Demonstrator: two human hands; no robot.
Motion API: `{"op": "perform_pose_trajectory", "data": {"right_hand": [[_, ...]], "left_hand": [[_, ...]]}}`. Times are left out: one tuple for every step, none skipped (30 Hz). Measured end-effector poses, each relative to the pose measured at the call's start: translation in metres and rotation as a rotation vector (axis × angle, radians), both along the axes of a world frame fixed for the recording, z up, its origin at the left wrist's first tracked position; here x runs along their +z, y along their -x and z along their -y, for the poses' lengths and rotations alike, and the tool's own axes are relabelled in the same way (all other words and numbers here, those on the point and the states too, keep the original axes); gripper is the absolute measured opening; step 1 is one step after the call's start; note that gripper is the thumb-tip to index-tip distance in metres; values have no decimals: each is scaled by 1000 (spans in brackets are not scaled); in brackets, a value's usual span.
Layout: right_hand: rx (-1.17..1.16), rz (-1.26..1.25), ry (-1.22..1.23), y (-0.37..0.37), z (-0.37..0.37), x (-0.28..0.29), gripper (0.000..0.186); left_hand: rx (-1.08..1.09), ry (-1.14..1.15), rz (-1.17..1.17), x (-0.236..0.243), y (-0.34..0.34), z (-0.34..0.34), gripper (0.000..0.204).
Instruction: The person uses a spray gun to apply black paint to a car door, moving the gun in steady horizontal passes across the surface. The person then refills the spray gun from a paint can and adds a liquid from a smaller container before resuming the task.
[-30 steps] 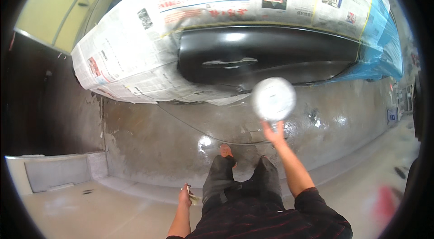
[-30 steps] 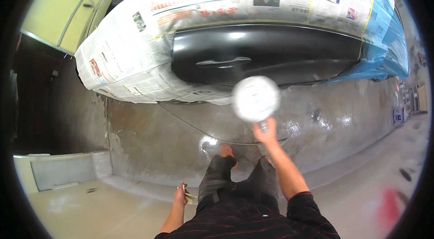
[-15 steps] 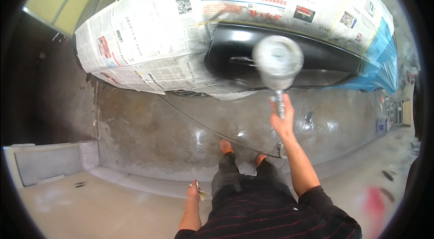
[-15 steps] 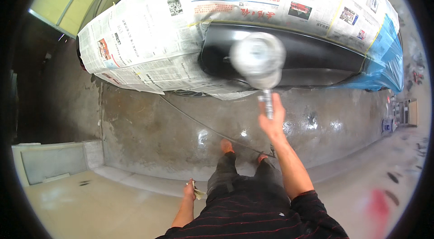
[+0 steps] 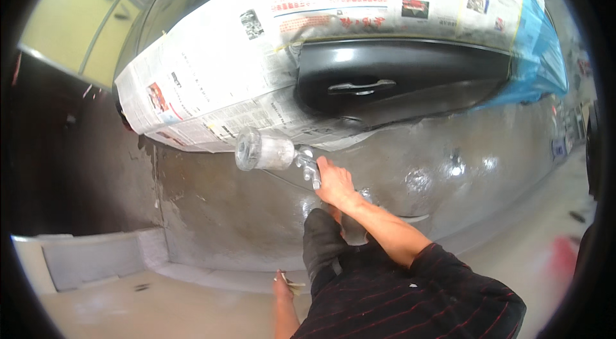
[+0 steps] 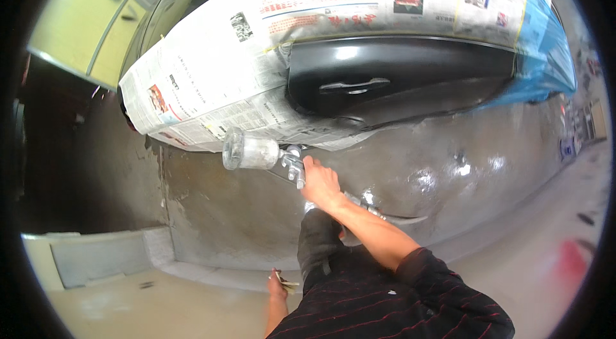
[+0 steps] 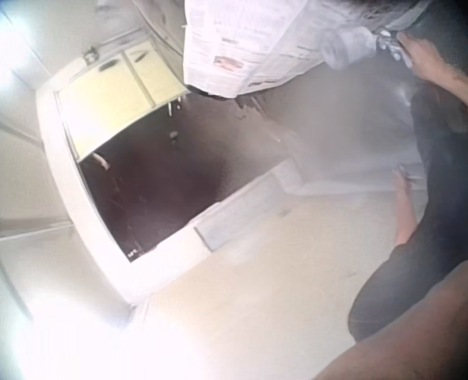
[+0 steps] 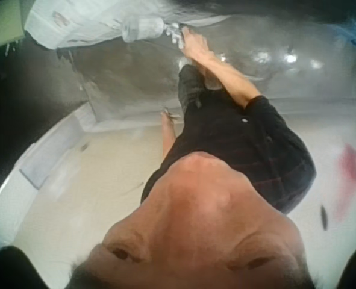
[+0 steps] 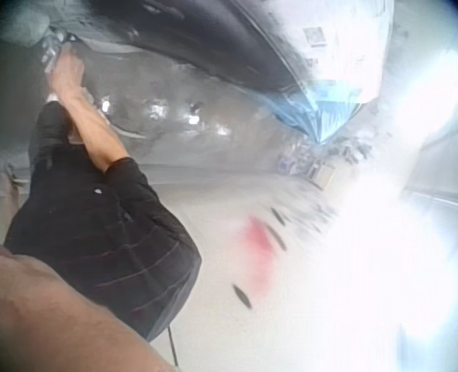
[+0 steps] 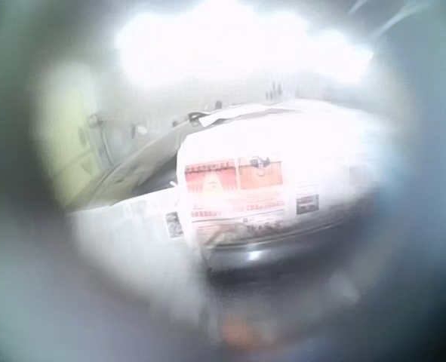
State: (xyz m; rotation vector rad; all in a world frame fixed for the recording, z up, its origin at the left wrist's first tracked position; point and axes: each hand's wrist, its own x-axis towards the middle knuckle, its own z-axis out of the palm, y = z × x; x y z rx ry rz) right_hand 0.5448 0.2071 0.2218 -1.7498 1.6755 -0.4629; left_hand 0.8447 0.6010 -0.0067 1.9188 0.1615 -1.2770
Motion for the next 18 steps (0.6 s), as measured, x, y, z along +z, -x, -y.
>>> {"op": "perform_pose_trajectory", "data": {"right_hand": [[-24,3,19,-6,1,5,39],[-42,1,51,-10,8,14,38],[-73,-30,83,-6,16,24,37],[-125,-14,162,-9,22,39,34],[-166,-19,200,-12,30,56,34],[-209,-25,236,-18,39,75,35],[-247,-33,271,-24,48,93,35],[-281,-57,278,-32,58,107,36],[-313,-86,284,-35,68,121,38],[-358,-101,302,-39,75,134,41],[-411,-101,319,-44,81,146,41],[-460,-111,354,-48,87,150,40],[-509,-118,390,-51,91,152,39],[-530,-118,411,-55,94,150,36],[-494,-105,384,-61,94,146,35],[-467,-106,354,-65,90,139,34],[-437,-105,324,-70,85,130,33],[-415,-117,314,-76,76,117,34]], "left_hand": [[-26,-91,31,-6,-14,-18,45],[-45,-170,58,-14,-22,-22,44],[-181,-290,17,-7,-24,-15,44],[-312,-406,-15,1,-33,-18,44],[-397,-469,-36,5,-45,-17,45],[-428,-481,-49,6,-62,-11,45],[-446,-490,-56,6,-78,-6,46],[-441,-486,-57,5,-103,5,46],[-430,-477,-52,3,-126,20,47],[-407,-464,-48,1,-147,39,48],[-390,-438,-34,-2,-169,62,49],[-378,-405,-10,-4,-193,87,49],[-366,-358,24,-7,-214,113,50],[-385,-261,71,-13,-241,141,48],[-400,-159,116,-16,-264,165,47],[-409,-133,141,-12,-272,192,47],[-414,-107,164,-11,-274,219,46],[-422,-78,187,-6,-270,247,46]]}}
